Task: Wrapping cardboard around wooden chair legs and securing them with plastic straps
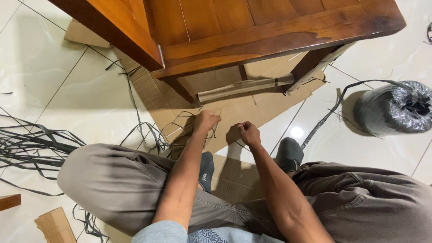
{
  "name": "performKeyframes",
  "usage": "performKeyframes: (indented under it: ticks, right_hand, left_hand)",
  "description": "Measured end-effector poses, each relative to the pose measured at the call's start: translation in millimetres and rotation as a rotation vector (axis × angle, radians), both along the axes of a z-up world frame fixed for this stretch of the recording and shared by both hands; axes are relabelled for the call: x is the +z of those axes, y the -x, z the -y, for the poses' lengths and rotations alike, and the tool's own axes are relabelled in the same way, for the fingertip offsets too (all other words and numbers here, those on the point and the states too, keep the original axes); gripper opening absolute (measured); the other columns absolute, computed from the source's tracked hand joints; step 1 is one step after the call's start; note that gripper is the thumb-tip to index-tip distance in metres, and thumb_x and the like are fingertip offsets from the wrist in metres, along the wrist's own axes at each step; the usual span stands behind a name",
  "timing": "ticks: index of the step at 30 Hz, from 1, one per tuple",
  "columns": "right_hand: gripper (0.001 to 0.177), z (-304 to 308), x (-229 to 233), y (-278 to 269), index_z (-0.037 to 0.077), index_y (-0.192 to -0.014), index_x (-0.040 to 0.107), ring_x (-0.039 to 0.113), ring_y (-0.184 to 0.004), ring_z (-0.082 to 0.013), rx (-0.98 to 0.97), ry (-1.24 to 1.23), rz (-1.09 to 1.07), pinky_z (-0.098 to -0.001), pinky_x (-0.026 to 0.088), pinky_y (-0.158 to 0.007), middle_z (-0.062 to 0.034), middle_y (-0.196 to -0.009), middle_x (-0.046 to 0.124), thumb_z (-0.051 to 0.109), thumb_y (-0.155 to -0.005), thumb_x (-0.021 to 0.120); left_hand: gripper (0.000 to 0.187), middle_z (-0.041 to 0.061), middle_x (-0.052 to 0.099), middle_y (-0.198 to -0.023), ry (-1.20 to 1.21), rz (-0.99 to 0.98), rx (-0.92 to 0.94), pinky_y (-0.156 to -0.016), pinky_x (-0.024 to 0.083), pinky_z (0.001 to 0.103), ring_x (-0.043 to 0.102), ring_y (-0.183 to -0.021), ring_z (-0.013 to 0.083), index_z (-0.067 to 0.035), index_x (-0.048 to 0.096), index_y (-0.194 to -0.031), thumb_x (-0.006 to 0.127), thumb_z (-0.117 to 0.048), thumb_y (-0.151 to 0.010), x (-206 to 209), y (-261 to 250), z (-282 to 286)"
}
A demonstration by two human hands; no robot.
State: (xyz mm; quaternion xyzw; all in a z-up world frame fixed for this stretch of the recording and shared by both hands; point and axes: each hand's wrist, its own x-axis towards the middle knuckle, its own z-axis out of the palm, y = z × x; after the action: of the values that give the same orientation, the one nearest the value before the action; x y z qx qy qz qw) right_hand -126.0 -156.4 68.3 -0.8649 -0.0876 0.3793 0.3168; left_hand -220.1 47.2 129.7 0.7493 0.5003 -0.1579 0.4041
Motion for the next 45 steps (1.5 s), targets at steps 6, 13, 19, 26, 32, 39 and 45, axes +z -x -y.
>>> performKeyframes:
  ticks: [6, 13, 19, 26, 32, 39, 45]
  right_hand:
    - [0.023, -16.8, 76.7, 3.3, 0.011, -0.094, 0.071, 0.059, -0.08, -0.0149, -0.352, -0.423, -0.344, -0.0256, 0.047, -0.072, 0.0002, -0.081, 0.062, 0.034, -0.09, 0.07]
    - [0.019, -23.6, 167.1, -4.2, 0.014, -0.101, 0.068, 0.064, -0.072, -0.0087, -0.382, -0.623, -0.59, -0.0184, 0.047, -0.065, 0.0016, -0.079, 0.066, 0.032, -0.098, 0.062]
    - [0.01, -3.4, 131.0, -15.9, 0.013, -0.097, 0.066, 0.046, -0.05, -0.0057, -0.42, -0.607, -0.546, -0.0175, 0.035, -0.046, 0.0029, -0.066, 0.056, 0.022, -0.097, 0.068]
    - [0.011, 18.0, 108.7, -30.3, 0.015, -0.084, 0.065, 0.036, -0.04, -0.0066, -0.707, -0.487, -0.424, -0.0206, 0.027, -0.038, 0.0086, -0.051, 0.039, 0.018, -0.089, 0.074]
    - [0.012, 41.5, 37.4, -44.9, 0.017, -0.079, 0.063, 0.036, -0.038, -0.0107, -0.934, -0.305, -0.246, -0.0266, 0.028, -0.038, 0.0042, -0.055, 0.045, 0.018, -0.088, 0.071]
    - [0.011, -7.2, 90.9, -64.9, 0.011, -0.092, 0.067, 0.043, -0.047, -0.009, -0.998, -0.466, -0.285, -0.0208, 0.032, -0.044, 0.001, -0.065, 0.047, 0.021, -0.091, 0.071]
    - [0.007, -32.5, 102.3, -97.5, 0.011, -0.095, 0.072, 0.048, -0.047, -0.01, -0.962, -0.607, -0.442, -0.0194, 0.038, -0.046, 0.0034, -0.059, 0.046, 0.017, -0.093, 0.068]
  left_hand:
    - [0.023, 0.012, 0.075, -0.086, 0.389, 0.414, 0.29, -0.057, 0.059, 0.02, 0.067, -0.068, 0.0117, -0.004, 0.077, -0.099, 0.077, -0.017, -0.081, 25.2, -29.0, 10.2]
    - [0.016, -0.002, 0.075, -0.072, 0.181, 0.366, 0.195, -0.066, 0.061, 0.029, 0.074, -0.069, 0.015, -0.03, 0.081, -0.084, 0.08, -0.037, -0.07, -5.6, -49.5, 28.2]
    - [0.019, -0.007, 0.072, -0.071, 0.023, 0.392, 0.102, -0.072, 0.054, 0.031, 0.07, -0.075, 0.0175, -0.033, 0.08, -0.084, 0.078, -0.047, -0.072, 4.9, -58.6, 43.5]
    - [0.015, 0.002, 0.078, -0.089, -0.368, 0.621, -0.016, -0.082, 0.059, 0.044, 0.074, -0.091, 0.0285, -0.026, 0.08, -0.097, 0.076, -0.031, -0.084, 77.0, -90.3, 61.6]
    - [0.026, 0.008, 0.072, -0.112, -0.591, 0.584, -0.354, -0.095, 0.054, 0.044, 0.068, -0.112, 0.0287, -0.012, 0.073, -0.111, 0.077, -0.021, -0.087, 77.2, -124.4, 53.0]
    - [0.043, 0.019, 0.042, -0.156, -0.12, 0.468, -0.372, -0.118, 0.035, 0.058, 0.036, -0.148, 0.0418, -0.013, 0.053, -0.148, 0.056, -0.023, -0.107, 146.1, -144.7, 45.3]
    - [0.04, 0.018, 0.069, -0.118, -0.199, 0.445, -0.308, -0.1, 0.053, 0.052, 0.064, -0.119, 0.04, -0.013, 0.07, -0.113, 0.046, -0.044, -0.109, 67.2, -160.7, 38.3]
